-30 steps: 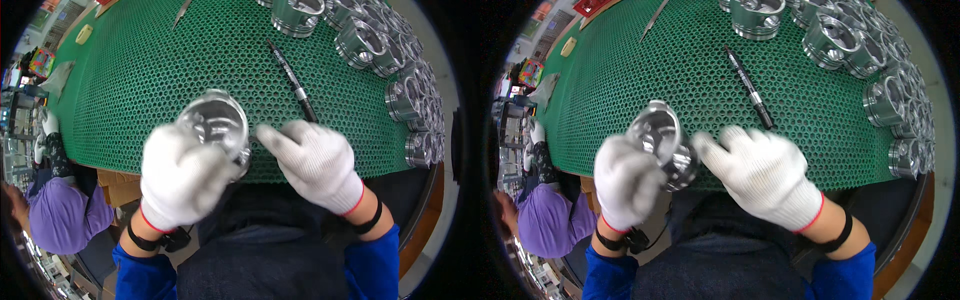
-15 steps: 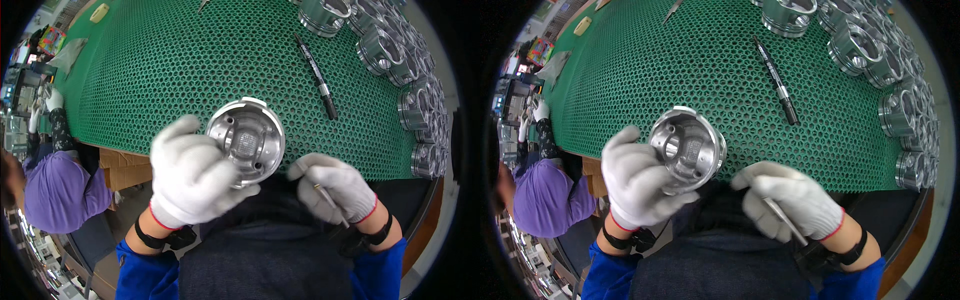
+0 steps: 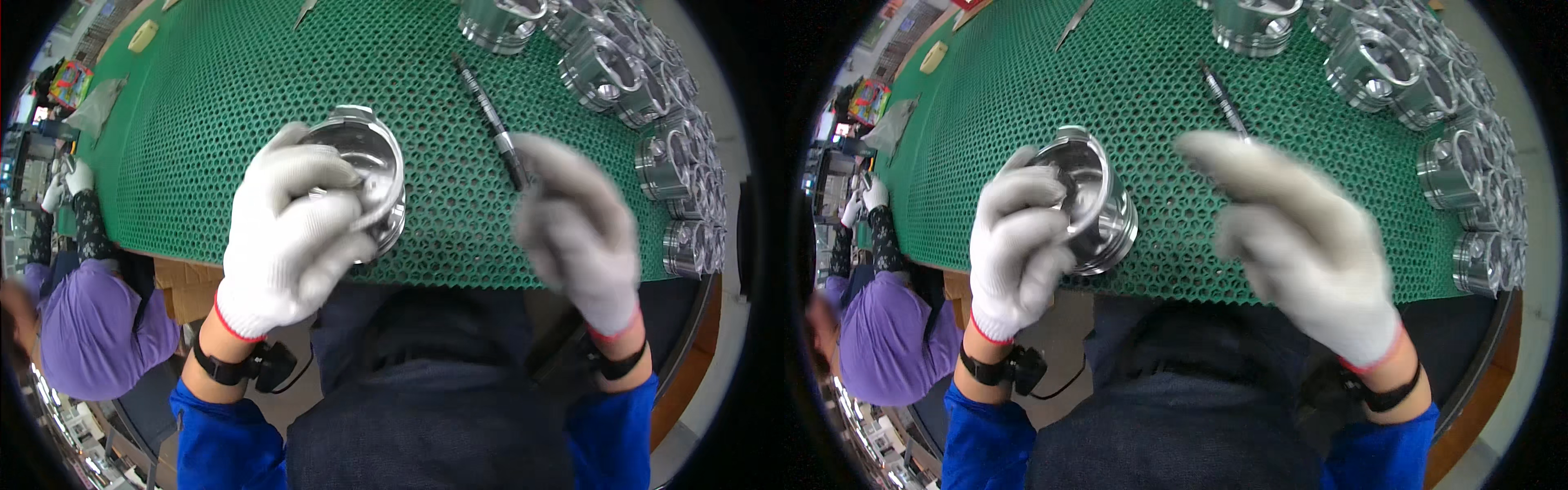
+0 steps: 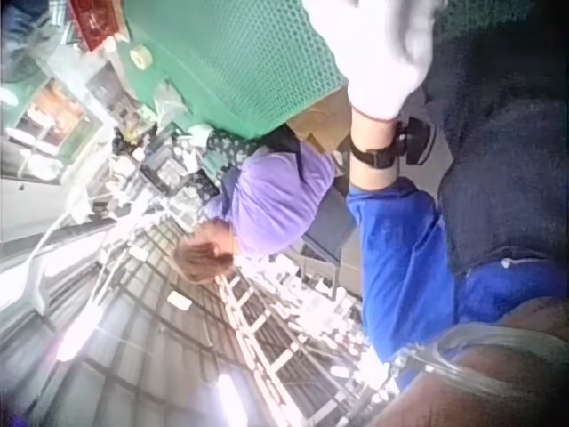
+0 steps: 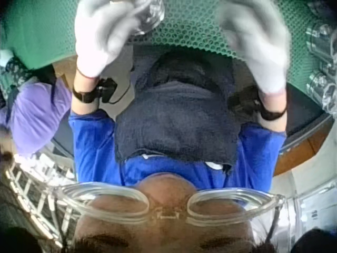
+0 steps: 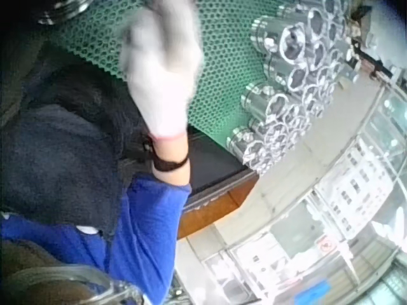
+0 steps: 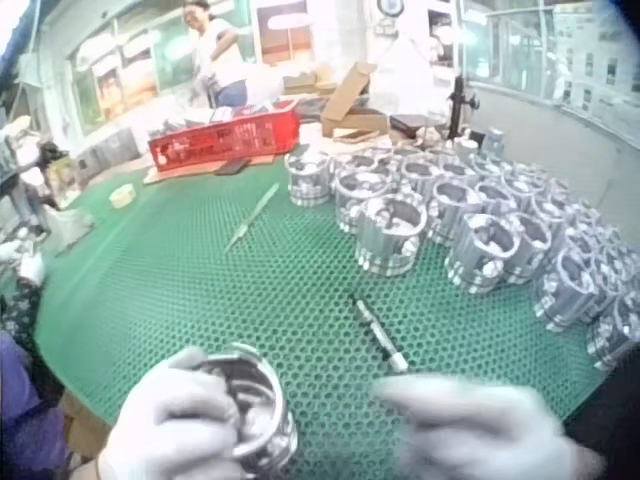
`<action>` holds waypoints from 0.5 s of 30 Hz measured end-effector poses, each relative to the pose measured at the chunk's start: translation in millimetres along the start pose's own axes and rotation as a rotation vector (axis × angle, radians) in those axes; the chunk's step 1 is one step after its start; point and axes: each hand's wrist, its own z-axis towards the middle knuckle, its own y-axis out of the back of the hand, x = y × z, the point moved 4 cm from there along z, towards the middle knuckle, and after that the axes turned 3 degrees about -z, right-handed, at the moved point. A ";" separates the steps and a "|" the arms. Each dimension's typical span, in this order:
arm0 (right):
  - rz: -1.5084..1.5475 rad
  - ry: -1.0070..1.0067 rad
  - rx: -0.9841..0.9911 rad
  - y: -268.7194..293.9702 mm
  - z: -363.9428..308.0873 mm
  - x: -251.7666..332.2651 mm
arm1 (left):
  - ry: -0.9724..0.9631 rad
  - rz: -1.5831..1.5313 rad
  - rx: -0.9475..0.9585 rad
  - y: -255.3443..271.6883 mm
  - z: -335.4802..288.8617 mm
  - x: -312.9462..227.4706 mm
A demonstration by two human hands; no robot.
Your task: Inspecting and preparing metal pistons for assembly.
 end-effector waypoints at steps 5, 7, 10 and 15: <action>-1.197 0.647 0.013 -19.9 23.1 -18.2 | 0.112 -0.010 -0.061 -2.9 20.9 13.5; -1.227 0.665 -0.015 -25.9 28.2 -14.9 | 0.058 0.008 -0.039 -4.2 19.4 10.6; -1.226 0.608 -0.010 -38.6 20.2 -8.6 | 0.050 -0.009 -0.048 -3.5 9.5 1.7; -0.621 -0.027 0.345 -24.7 4.7 -35.3 | -0.007 0.088 0.057 -18.0 -20.4 -18.9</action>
